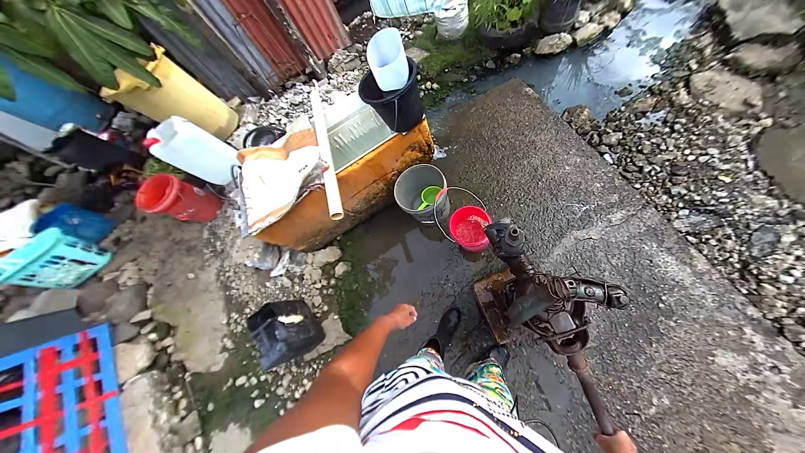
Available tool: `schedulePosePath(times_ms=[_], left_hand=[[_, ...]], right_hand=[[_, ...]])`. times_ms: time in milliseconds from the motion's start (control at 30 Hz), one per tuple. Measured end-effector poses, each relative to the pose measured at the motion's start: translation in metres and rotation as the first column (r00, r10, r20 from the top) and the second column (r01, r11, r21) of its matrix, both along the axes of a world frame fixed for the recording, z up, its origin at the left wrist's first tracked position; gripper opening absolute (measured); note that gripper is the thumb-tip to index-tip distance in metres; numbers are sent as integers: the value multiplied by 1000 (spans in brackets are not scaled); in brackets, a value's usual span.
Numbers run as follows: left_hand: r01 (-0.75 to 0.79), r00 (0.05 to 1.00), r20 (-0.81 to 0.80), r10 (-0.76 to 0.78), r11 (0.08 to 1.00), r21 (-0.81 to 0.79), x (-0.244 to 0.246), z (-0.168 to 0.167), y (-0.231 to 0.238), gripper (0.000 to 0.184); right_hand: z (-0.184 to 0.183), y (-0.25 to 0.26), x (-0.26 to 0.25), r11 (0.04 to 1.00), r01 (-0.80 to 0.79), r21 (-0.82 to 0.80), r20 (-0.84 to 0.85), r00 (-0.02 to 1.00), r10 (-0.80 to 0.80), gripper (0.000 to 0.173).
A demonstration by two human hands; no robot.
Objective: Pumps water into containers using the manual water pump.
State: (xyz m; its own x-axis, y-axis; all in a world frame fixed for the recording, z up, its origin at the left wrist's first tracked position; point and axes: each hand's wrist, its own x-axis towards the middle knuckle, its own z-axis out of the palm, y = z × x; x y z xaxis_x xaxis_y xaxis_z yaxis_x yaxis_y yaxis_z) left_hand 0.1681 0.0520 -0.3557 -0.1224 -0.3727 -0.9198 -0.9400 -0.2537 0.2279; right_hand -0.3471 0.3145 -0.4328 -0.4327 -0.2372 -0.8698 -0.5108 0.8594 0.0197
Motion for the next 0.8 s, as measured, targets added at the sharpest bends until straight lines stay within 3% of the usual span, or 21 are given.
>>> schedulePosePath(times_ms=[100, 167, 233, 400, 500, 600, 733, 800], left_hand=[[-6, 1000, 17, 6, 1000, 18, 7, -5, 0, 37], [-17, 1000, 18, 17, 999, 35, 9, -11, -4, 37], [-19, 1000, 1, 19, 999, 48, 8, -23, -6, 37], [20, 999, -44, -16, 996, 82, -10, -42, -22, 36], [28, 996, -92, -21, 997, 74, -28, -48, -34, 36], [26, 988, -155, -20, 999, 39, -45, -49, -42, 37], [29, 980, -198, -26, 999, 14, -56, -37, -47, 37], [26, 985, -170, -22, 999, 21, -51, -34, -44, 37]], right_hand=[[42, -5, 41, 993, 102, 62, 155, 982, -111, 39], [53, 21, 62, 995, 97, -7, 96, 991, -96, 35], [85, 39, 66, 999, 42, -3, -16, 999, -42, 41], [245, 9, 80, 991, -113, 76, -188, 974, 125, 57], [299, -28, 96, 968, -203, 150, -284, 929, 239, 53], [284, -34, 92, 966, -166, 196, -237, 948, 211, 45], [200, 3, 69, 987, -13, 158, -170, 985, 40, 36], [171, 12, 58, 991, -27, 132, -224, 973, 56, 36]])
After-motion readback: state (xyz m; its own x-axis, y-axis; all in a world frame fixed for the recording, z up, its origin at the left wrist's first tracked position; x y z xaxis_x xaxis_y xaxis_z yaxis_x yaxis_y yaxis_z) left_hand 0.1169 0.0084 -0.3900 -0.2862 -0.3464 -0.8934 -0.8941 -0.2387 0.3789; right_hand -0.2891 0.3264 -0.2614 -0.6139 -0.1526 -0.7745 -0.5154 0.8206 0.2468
